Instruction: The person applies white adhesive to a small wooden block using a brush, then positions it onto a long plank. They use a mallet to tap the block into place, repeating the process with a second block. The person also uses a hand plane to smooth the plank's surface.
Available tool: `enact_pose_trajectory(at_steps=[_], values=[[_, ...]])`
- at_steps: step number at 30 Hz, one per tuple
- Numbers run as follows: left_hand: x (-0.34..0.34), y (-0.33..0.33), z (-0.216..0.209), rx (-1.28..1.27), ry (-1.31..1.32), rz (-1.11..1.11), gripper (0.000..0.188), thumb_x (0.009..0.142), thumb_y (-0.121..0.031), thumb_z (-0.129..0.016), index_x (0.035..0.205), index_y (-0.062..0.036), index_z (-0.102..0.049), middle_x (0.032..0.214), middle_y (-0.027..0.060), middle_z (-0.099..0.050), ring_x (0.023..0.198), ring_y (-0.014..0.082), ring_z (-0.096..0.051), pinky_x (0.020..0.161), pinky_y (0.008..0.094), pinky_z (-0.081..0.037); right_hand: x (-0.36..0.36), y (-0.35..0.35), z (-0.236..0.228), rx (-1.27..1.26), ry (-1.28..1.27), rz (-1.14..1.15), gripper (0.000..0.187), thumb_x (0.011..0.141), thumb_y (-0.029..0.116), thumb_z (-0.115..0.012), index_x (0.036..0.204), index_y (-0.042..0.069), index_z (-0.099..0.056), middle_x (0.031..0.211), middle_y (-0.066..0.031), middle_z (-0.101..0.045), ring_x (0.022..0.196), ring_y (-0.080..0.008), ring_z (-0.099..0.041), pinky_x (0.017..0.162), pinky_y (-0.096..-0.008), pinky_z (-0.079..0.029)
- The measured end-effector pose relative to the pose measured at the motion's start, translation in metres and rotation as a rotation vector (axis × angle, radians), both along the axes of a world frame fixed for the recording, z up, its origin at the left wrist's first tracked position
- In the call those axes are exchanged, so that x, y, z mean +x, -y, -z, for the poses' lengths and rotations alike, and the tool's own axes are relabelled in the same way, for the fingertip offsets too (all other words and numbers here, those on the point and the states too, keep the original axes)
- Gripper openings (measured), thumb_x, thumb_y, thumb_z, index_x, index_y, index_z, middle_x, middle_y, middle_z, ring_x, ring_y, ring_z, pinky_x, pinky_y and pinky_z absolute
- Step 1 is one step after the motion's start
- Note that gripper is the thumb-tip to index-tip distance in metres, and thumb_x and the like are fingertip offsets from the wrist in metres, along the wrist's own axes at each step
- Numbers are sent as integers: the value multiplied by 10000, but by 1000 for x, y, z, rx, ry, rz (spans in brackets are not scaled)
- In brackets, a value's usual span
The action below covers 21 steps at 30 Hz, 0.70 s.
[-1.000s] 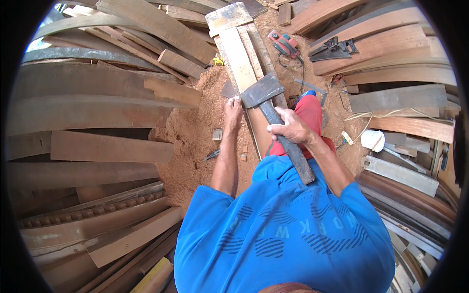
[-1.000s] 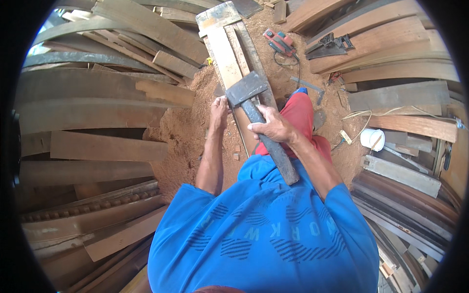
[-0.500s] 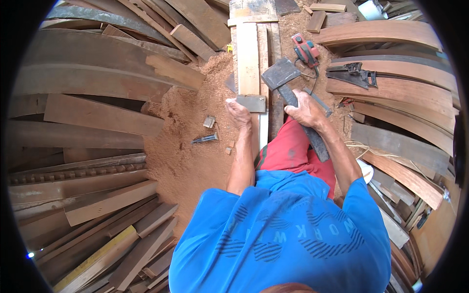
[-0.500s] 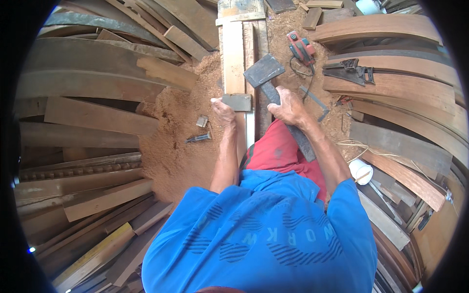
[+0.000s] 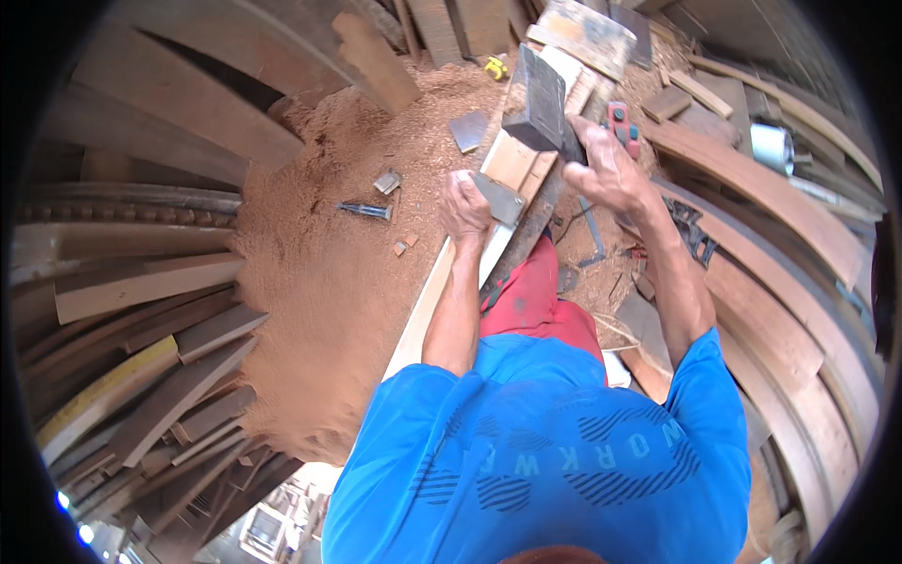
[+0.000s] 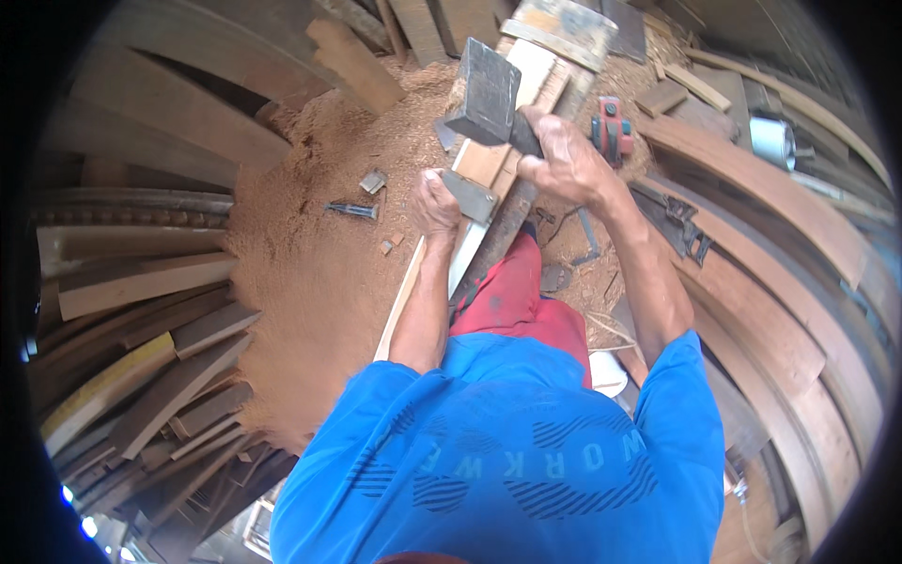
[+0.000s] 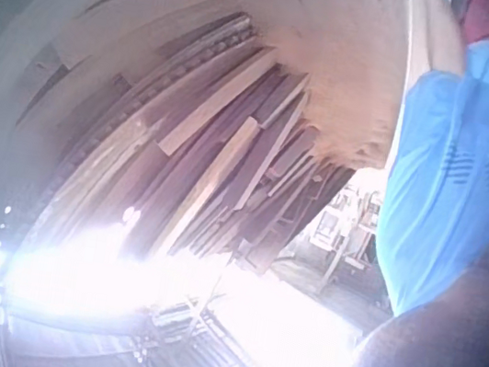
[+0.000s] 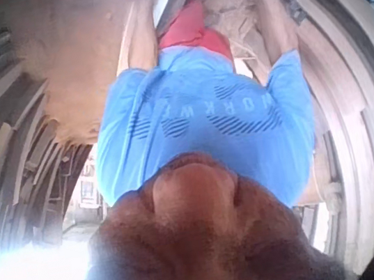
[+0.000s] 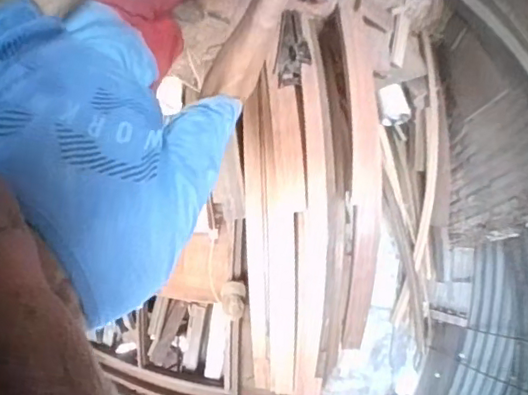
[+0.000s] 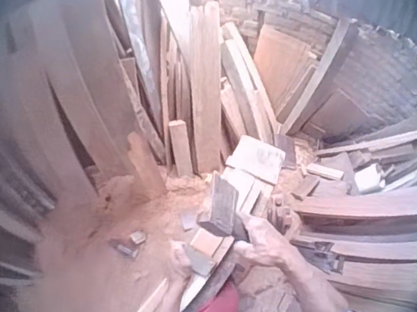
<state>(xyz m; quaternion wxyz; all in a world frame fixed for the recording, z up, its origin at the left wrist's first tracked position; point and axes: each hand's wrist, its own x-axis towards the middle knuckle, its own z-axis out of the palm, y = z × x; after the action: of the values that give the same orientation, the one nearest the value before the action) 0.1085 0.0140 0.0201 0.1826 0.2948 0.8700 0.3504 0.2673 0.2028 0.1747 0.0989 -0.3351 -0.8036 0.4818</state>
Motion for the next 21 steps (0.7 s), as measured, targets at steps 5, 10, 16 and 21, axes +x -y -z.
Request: enact_pose_trajectory(at_steps=[5,10,16,21], values=[[0,12,1,-128,-5,-1,444,1045,-356,-347,959,-42,-649,962,229,-661,900,457,-609,810,535,-458,-57,-51,15,145,462,-92,449,802,309,-610,1118,-9,-630,956,-290,-672,935,-442,-674,829,-515,-511],[-9,3,1,-58,156,-127,407,1048,-378,-411,1030,-27,-617,886,205,-662,847,421,-641,776,510,-491,-57,-91,85,362,623,16,485,816,372,-659,1138,9,-652,939,-267,-709,914,-433,-694,844,-529,-520],[-104,-34,92,-401,639,-116,456,986,-421,-566,1126,11,-617,1082,270,-720,1044,406,-692,919,476,-524,-45,-104,102,265,525,104,542,871,395,-753,1218,8,-599,1049,-269,-706,1008,-436,-681,859,-533,-528],[-123,-93,184,-726,476,-114,727,907,-411,-697,1387,98,-499,1349,337,-597,1261,451,-598,1083,460,-475,-60,-99,89,243,681,106,494,888,368,-742,1226,43,-586,1014,-246,-697,952,-461,-668,787,-540,-525]])
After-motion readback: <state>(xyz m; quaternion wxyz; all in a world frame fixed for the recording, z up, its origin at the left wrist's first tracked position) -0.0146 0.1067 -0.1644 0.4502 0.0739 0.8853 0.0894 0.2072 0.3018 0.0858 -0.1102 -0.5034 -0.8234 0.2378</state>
